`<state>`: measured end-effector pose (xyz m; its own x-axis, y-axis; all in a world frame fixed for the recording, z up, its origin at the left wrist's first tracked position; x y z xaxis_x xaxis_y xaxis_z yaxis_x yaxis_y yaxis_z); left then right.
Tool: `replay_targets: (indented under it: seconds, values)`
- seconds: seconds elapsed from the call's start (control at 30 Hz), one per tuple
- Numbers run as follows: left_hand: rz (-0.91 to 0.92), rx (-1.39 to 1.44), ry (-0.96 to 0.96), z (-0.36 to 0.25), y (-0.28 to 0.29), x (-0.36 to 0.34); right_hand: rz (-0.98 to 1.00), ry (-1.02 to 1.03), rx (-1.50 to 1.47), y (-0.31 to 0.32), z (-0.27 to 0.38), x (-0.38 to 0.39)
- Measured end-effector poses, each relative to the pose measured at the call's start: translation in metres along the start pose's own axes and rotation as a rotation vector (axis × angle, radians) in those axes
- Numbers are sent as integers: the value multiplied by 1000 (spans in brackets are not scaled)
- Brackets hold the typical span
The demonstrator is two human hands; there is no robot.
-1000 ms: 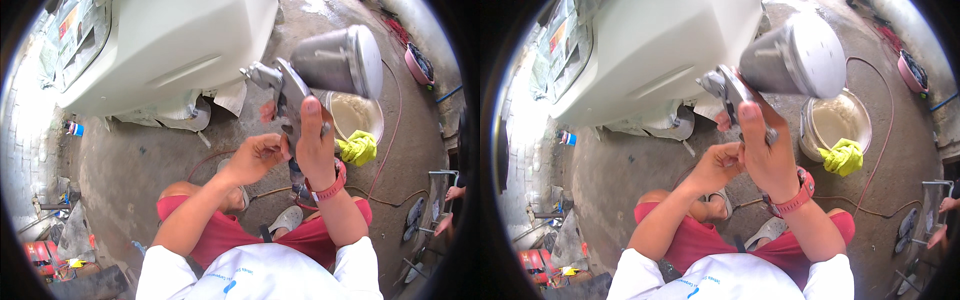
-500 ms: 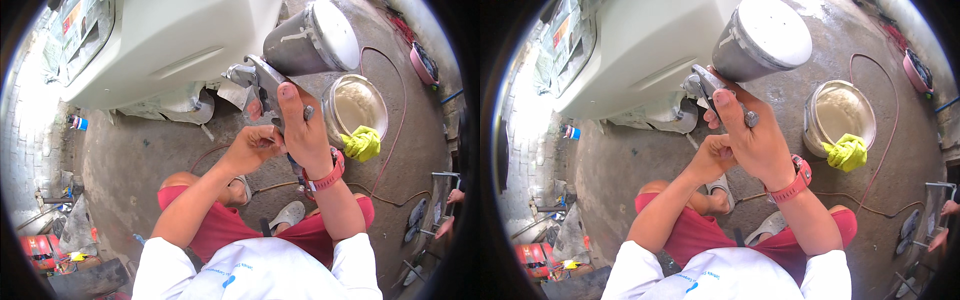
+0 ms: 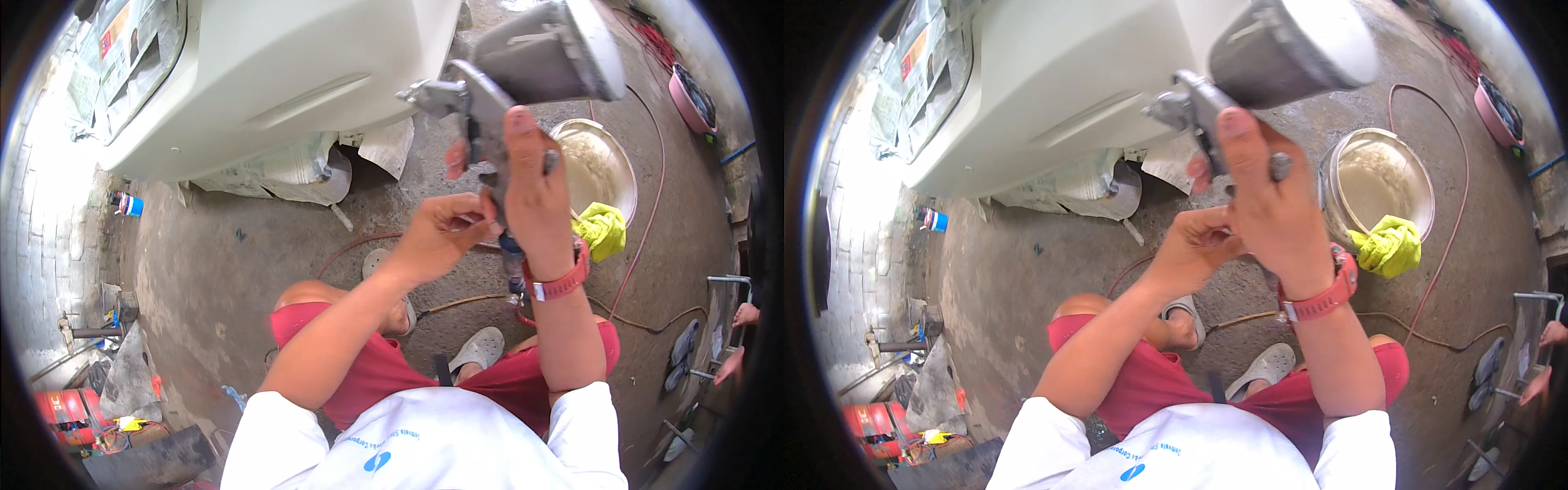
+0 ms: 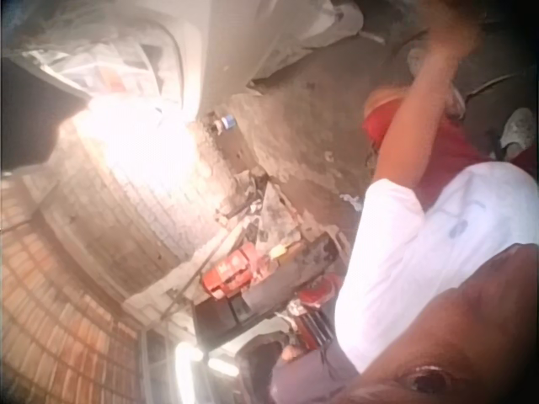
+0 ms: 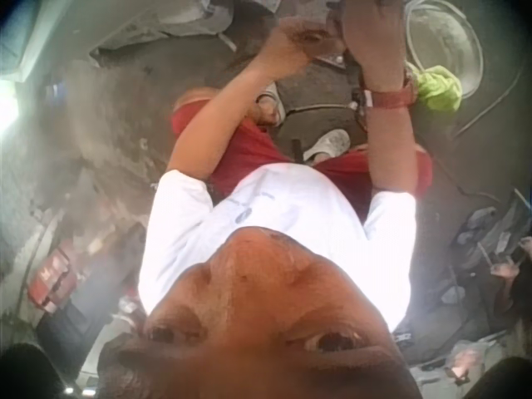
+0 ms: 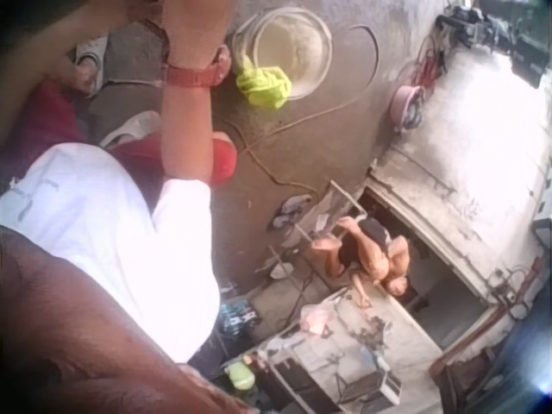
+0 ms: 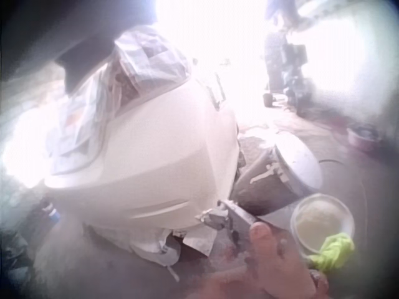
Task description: The person wipes a white car bumper with a cloth, then uses a spray gun to apply paint to the surface. The person adjusts the spray gun and continues painting different sections of the bumper.
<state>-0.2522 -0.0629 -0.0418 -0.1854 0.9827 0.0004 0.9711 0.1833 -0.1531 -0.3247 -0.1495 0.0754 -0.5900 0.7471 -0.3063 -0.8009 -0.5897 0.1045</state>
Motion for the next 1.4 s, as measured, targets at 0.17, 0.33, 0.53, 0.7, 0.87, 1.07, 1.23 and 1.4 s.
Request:
replay_targets:
  seconds: [0.17,0.33,0.53,0.7,0.87,1.07,1.23,1.4]
  values:
    - [35,-84,16,3,-38,-23,-228,-110,-169,41,-2,2]
    - [84,-41,122,6,-53,-37,-410,-42,-192,66,3,0]
    - [51,-59,43,-4,-41,-40,-395,-60,-238,63,-3,-3]
    - [44,-57,52,-2,-29,-33,-331,-85,-246,44,-5,-6]
    - [123,-8,97,-2,-11,-15,-204,-197,-237,12,-2,2]
    - [275,85,74,-18,14,20,116,-117,-379,-46,20,7]
    - [226,93,67,-20,23,19,130,-132,-448,-53,25,-1]
    - [197,166,94,-17,3,3,49,-256,-200,-20,13,-14]
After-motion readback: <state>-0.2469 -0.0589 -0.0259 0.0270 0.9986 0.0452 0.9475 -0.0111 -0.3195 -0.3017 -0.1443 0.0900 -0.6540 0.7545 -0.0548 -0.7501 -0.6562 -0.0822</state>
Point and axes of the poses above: each hand's wrist, its own x-axis away from the middle knuckle, its own y-axis out of the back of the hand, z = x × y, the point moved 10 cm from there along -x, towards the middle knuckle, and after that the axes turned 3 degrees about -x, right-handed, at the moved point
